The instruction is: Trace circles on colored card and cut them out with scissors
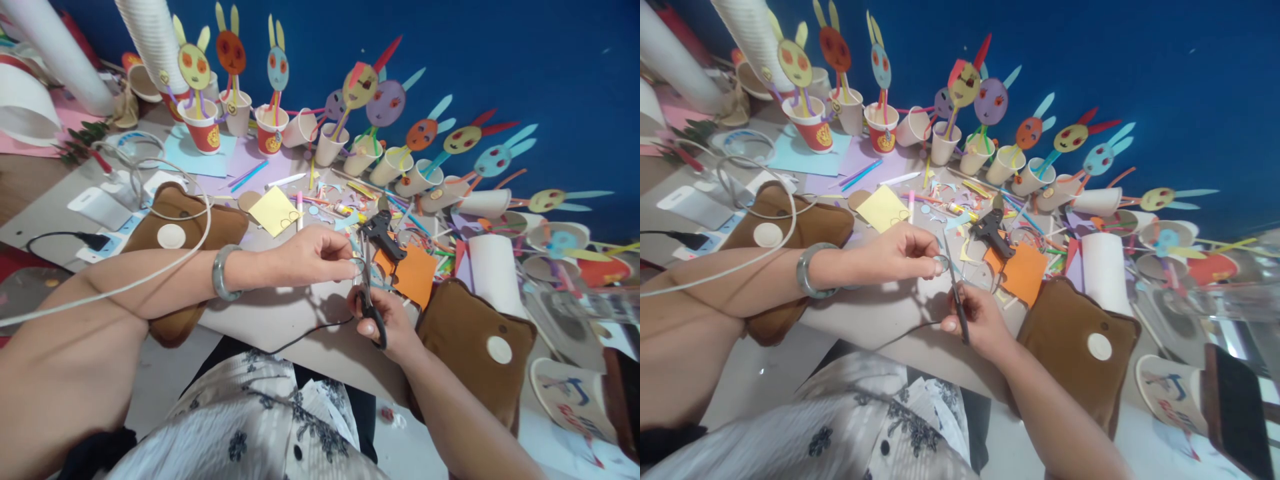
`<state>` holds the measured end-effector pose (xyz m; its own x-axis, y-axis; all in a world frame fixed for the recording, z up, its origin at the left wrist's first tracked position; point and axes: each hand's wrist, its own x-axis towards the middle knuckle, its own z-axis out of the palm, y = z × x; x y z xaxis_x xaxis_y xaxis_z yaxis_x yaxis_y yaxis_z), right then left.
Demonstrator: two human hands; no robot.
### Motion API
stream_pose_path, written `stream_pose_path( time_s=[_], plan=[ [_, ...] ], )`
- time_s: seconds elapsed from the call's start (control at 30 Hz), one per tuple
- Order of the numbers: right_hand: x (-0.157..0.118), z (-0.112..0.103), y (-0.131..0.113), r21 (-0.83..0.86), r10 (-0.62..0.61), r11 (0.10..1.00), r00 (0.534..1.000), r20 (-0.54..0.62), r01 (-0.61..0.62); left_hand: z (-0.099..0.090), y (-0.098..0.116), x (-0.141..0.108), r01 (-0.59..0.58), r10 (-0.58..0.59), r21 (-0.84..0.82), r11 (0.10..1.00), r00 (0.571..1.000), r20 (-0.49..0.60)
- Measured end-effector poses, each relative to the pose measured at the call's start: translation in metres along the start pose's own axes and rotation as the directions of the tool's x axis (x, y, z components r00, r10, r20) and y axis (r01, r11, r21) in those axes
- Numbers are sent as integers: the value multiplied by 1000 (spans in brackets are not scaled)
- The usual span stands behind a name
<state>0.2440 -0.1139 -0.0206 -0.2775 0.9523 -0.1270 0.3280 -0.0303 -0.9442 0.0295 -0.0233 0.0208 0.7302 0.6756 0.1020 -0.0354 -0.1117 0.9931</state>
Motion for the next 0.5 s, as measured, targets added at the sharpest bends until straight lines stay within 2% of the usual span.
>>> stream_pose_path(
  time_s=[0.5],
  plan=[
    [-2,-1,-3,20,28,999,999,21,-29,-2,-3,0,-44,44,20,999,999,-6]
  ],
)
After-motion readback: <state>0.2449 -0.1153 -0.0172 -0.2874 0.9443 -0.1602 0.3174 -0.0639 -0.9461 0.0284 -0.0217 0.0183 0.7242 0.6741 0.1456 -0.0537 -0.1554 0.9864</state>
